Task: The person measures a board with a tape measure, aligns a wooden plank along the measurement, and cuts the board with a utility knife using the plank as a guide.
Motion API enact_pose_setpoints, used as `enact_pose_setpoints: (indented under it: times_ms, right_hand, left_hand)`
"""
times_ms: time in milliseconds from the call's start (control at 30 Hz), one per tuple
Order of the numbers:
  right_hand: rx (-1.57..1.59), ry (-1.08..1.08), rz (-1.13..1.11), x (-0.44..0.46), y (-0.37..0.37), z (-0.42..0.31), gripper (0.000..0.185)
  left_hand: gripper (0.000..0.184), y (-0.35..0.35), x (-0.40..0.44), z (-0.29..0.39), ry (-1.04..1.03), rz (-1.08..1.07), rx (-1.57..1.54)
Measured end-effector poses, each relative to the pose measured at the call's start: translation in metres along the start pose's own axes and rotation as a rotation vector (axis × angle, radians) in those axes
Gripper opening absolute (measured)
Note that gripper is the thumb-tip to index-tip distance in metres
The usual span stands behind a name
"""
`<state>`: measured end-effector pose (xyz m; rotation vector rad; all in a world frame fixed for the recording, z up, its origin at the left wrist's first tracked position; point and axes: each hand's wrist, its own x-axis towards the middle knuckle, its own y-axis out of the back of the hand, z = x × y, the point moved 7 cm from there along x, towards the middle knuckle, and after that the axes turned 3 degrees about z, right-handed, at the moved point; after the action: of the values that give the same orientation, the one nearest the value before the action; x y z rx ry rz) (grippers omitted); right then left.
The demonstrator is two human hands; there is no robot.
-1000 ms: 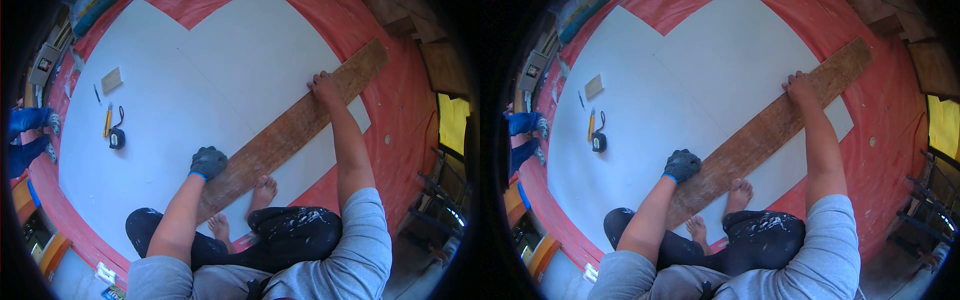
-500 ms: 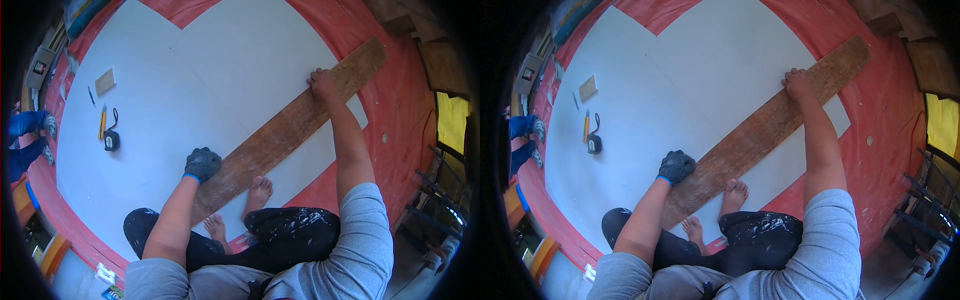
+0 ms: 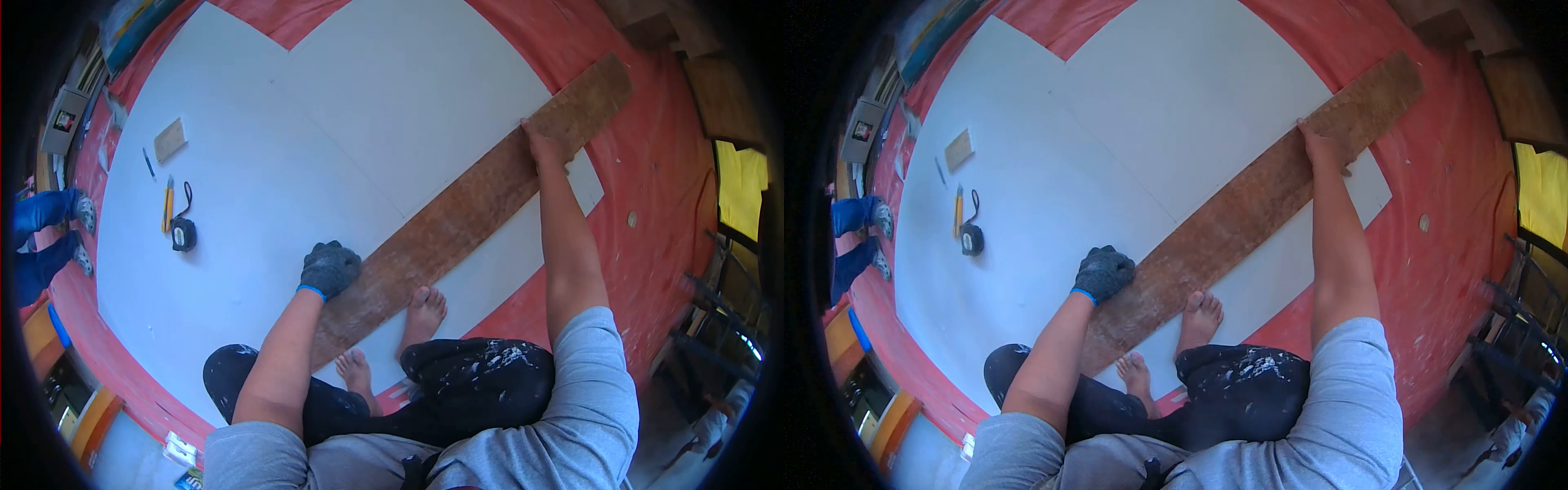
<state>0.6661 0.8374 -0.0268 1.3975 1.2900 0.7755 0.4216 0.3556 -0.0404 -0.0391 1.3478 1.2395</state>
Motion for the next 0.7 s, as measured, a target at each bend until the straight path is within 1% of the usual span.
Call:
enact_pose_setpoints:
  times_ms: [33,100,167,267,333,500,600,700]
  right_hand:
    - [0.008,-0.137,-0.057,-0.002,0.002,0.004,0.132]
    - [0.04,-0.166,-0.121,0.025,-0.031,0.02,0.141]
    - [0.053,-0.175,-0.123,0.028,-0.036,0.021,0.143]
    - [0.048,-0.166,-0.077,0.025,-0.029,0.011,0.136]
    - [0.03,-0.164,-0.114,0.021,-0.028,0.005,0.132]
    - [0.026,-0.162,-0.088,0.021,-0.031,0.007,0.121]
    - [0.037,-0.156,-0.105,0.031,-0.042,0.015,0.12]
    - [0.012,-0.159,-0.098,0.022,-0.034,0.01,0.12]
  left_hand:
    - [0.021,-0.003,0.002,-0.003,-0.009,-0.002,-0.008]
    - [0.021,-0.002,0.002,-0.003,-0.008,-0.005,-0.012]
    - [0.021,0.002,-0.001,0.001,0.009,-0.012,-0.007]
    - [0.021,0.0,-0.001,0.0,0.0,0.037,-0.024]
    - [0.021,-0.001,0.002,-0.003,-0.006,0.024,-0.024]
    - [0.021,0.002,-0.004,0.002,0.015,0.048,-0.009]
    - [0.022,0.001,-0.003,0.001,-0.001,0.053,-0.005]
    - [0.022,-0.004,0.0,-0.003,-0.014,0.049,-0.007]
